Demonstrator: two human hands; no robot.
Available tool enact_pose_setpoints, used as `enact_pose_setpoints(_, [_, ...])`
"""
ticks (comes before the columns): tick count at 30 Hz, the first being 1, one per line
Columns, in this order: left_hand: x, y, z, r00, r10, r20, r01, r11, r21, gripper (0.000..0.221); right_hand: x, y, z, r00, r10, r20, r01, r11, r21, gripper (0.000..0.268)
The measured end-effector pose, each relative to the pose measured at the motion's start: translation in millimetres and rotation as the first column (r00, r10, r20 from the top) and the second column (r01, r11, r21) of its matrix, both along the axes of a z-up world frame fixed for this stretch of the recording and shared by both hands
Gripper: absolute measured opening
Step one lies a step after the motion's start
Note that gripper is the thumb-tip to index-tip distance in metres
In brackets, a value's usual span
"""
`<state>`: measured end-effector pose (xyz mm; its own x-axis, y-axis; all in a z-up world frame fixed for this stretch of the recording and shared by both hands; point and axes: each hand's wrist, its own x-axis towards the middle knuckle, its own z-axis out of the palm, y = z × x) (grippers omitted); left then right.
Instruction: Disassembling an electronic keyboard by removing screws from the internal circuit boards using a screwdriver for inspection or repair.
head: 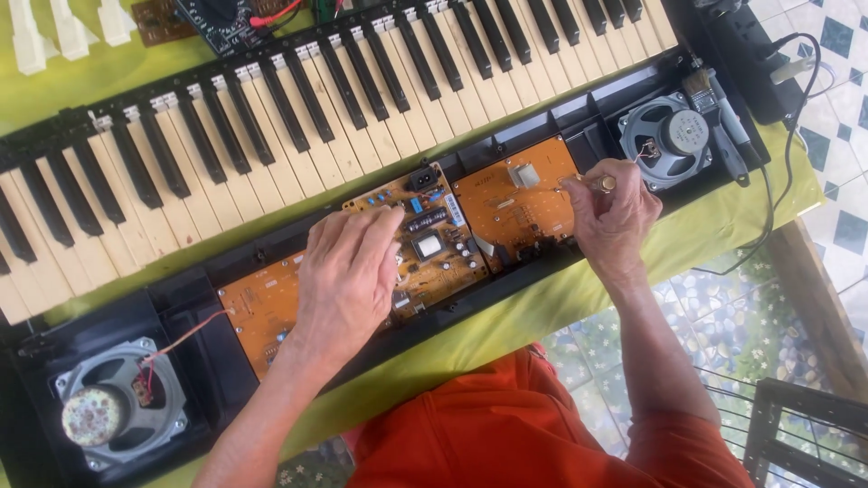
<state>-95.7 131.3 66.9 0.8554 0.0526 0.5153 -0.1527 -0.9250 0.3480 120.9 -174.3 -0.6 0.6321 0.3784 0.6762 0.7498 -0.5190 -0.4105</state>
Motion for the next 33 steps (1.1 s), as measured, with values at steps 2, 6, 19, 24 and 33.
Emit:
enact_pose_setpoints(2, [17.0,4.9,-8.6,1.0,-0.005,-0.025,0.006,0.999,0.046,0.03,2.0,0.5,23.2,1.0,0.012,-0.019,-0.013,0.999,-0.043,0.031])
enact_pose_setpoints(6, [41.7,5.9,-25.0,0.988,0.076,-0.136,-0.051,0.982,0.18,0.031,2.9,3.4,77.2,0.985,0.174,-0.021,-0.172,0.982,0.081,0.029])
enact_pose_setpoints(19, [66.1,25.2,-88.1,0.995,0.089,-0.049,-0.082,0.988,0.134,0.005,-17.1,134.8,95.9,0.792,0.59,-0.155,-0.591,0.805,0.047,0.02])
enact_pose_setpoints(24, [69.1,25.2,-74.5,0.992,0.116,-0.058,-0.117,0.993,0.0,0.003,-10.8,136.4,80.6,0.785,0.592,-0.184,-0.584,0.805,0.1,0.019])
enact_pose_setpoints(33, [67.4,26.7,-75.4,0.994,0.113,-0.013,-0.113,0.994,-0.002,0.007,-7.8,140.0,75.6,0.776,0.596,-0.209,-0.587,0.802,0.11,0.019])
